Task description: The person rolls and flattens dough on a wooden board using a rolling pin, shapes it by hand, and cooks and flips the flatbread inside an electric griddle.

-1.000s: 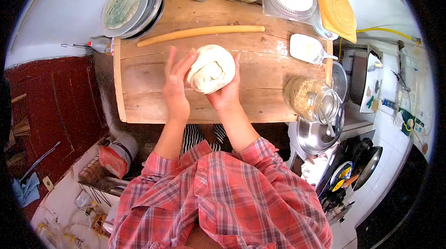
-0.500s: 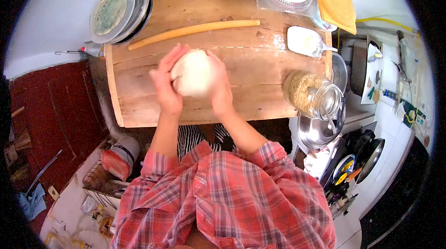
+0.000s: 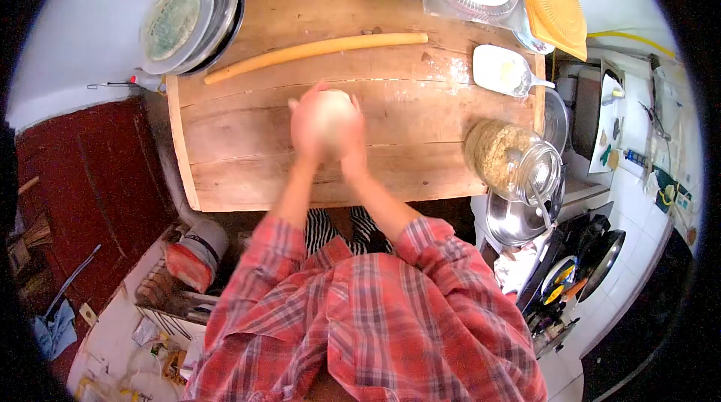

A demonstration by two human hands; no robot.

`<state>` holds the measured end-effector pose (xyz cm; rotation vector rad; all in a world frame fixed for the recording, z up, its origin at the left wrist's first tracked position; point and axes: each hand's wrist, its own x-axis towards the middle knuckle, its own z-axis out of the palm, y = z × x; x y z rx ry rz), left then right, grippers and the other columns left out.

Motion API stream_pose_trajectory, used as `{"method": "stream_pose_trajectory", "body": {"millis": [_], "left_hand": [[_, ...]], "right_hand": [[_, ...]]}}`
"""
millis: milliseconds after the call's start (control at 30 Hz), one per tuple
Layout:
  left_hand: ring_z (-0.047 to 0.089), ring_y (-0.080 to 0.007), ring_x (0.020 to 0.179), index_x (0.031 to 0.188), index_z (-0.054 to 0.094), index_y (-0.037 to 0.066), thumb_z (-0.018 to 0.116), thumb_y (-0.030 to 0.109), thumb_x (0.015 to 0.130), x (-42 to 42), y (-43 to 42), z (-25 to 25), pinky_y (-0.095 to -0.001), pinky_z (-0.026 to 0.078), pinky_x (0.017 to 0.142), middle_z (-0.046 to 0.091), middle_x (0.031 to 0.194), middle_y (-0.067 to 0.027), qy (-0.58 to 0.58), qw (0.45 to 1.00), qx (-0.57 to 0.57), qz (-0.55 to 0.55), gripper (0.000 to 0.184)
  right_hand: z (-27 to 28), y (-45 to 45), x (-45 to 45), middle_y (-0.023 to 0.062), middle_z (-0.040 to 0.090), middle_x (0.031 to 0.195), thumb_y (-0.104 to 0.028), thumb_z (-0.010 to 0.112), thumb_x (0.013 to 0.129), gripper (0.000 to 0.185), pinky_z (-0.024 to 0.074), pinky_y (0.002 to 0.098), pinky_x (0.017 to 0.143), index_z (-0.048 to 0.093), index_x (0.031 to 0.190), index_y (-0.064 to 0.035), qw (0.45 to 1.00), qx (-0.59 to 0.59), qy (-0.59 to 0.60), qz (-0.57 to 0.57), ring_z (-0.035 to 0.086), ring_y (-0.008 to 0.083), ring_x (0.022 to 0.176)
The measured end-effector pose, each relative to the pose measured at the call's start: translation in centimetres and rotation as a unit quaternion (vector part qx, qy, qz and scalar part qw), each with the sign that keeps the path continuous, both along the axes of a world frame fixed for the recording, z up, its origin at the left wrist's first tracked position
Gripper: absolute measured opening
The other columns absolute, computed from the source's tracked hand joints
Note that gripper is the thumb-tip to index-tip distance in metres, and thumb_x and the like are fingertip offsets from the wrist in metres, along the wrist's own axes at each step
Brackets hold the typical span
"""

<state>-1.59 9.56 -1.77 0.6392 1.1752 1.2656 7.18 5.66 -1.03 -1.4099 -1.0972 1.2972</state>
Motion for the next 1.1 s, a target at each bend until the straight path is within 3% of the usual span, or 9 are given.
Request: {"method": "stream_pose_trajectory", "body": {"millis": [100,267,367,533,700,767,900,1000,1100], "left_hand": [[0.032,-0.0239,0.137,0.136,0.044,0.0,0.015,0.063,0.096,-2.6,4.3,1.5,-0.0378,0.018,0.115,0.042,0.143,-0.0154,0.01,0.995,0.062,-0.074,0.08],[0.031,-0.024,0.137,0.138,0.041,0.0,0.016,0.063,0.097,-3.6,1.7,1.4,-0.038,0.014,0.116,0.037,0.147,-0.0153,0.177,0.976,0.057,0.113,0.079],[0.033,-0.0238,0.136,0.141,0.039,0.001,0.019,0.06,0.098,-0.4,-0.2,0.0,-0.039,0.017,0.115,0.037,0.147,-0.0154,-0.174,0.954,-0.195,0.149,0.075],[0.041,-0.0256,0.13,0.137,0.042,-0.004,0.02,0.056,0.1,-2.6,3.3,0.8,-0.0377,0.021,0.114,0.045,0.14,-0.0173,0.068,0.988,0.118,-0.068,0.074],[0.036,-0.0253,0.134,0.139,0.04,-0.003,0.016,0.054,0.101,-3.3,0.5,1.1,-0.0362,0.02,0.114,0.043,0.143,-0.0178,0.188,0.975,0.01,0.118,0.073],[0.029,-0.0272,0.139,0.142,0.033,-0.005,0.017,0.056,0.1,-2.3,-1.3,0.5,-0.0396,0.017,0.115,0.037,0.147,-0.0192,0.074,0.997,-0.019,0.033,0.075],[0.024,-0.0301,0.141,0.143,0.033,-0.001,0.018,0.049,0.102,-1.5,-1.1,1.2,-0.0413,0.017,0.115,0.035,0.148,-0.0166,-0.004,1.0,-0.01,0.019,0.067],[0.026,-0.0377,0.14,0.141,0.038,-0.001,0.023,0.039,0.104,-2.6,-0.9,1.1,-0.0452,0.021,0.114,0.039,0.146,-0.0179,0.323,0.945,0.04,-0.027,0.057],[0.024,-0.0427,0.139,0.141,0.04,0.002,0.028,0.033,0.103,-2.7,-0.5,-1.2,-0.0478,0.02,0.113,0.04,0.145,-0.0184,0.415,0.906,0.076,-0.014,0.05]], "right_hand": [[3.9,-1.1,-0.6,0.0134,0.042,0.143,-0.045,0.021,0.103,0.059,0.0231,0.038,0.114,0.04,0.14,-0.0026,0.97,-0.069,0.156,-0.171,0.035,0.0256,0.135],[2.4,6.3,5.6,0.0148,0.043,0.142,-0.045,0.022,0.103,0.06,0.0201,0.0374,0.115,0.039,0.141,-0.0013,0.997,-0.028,-0.056,0.041,0.033,0.027,0.136],[1.3,6.9,1.4,0.0159,0.042,0.143,-0.046,0.019,0.103,0.063,0.0197,0.0352,0.115,0.037,0.141,0.0011,0.983,-0.019,-0.125,0.134,0.032,0.0268,0.137],[1.7,1.8,2.1,0.0159,0.043,0.142,-0.043,0.026,0.102,0.059,0.0231,0.0364,0.113,0.04,0.138,0.0019,0.998,-0.053,-0.027,0.033,0.034,0.0286,0.137],[3.7,5.3,4.3,0.0146,0.044,0.142,-0.034,0.042,0.098,0.052,0.0245,0.0395,0.113,0.041,0.137,0.0007,0.995,-0.094,-0.027,0.009,0.035,0.0319,0.136],[4.3,6.7,1.4,0.0145,0.044,0.142,-0.036,0.035,0.101,0.047,0.0217,0.0445,0.114,0.049,0.135,-0.0056,0.926,0.147,-0.315,0.15,0.033,0.031,0.137],[3.8,6.9,-2.6,0.0113,0.047,0.14,-0.03,0.044,0.097,0.039,0.024,0.0492,0.112,0.055,0.131,-0.0122,0.84,0.136,-0.501,0.157,0.035,0.0328,0.136],[2.0,7.0,-2.9,0.0095,0.049,0.139,-0.03,0.048,0.094,0.038,0.025,0.0523,0.111,0.06,0.125,-0.0116,0.829,0.156,-0.52,0.134,0.036,0.0316,0.135],[1.4,7.7,-2.8,0.0075,0.048,0.14,-0.029,0.047,0.095,0.038,0.0245,0.0521,0.111,0.059,0.127,-0.0129,0.82,0.158,-0.534,0.136,0.034,0.0317,0.136]]}}
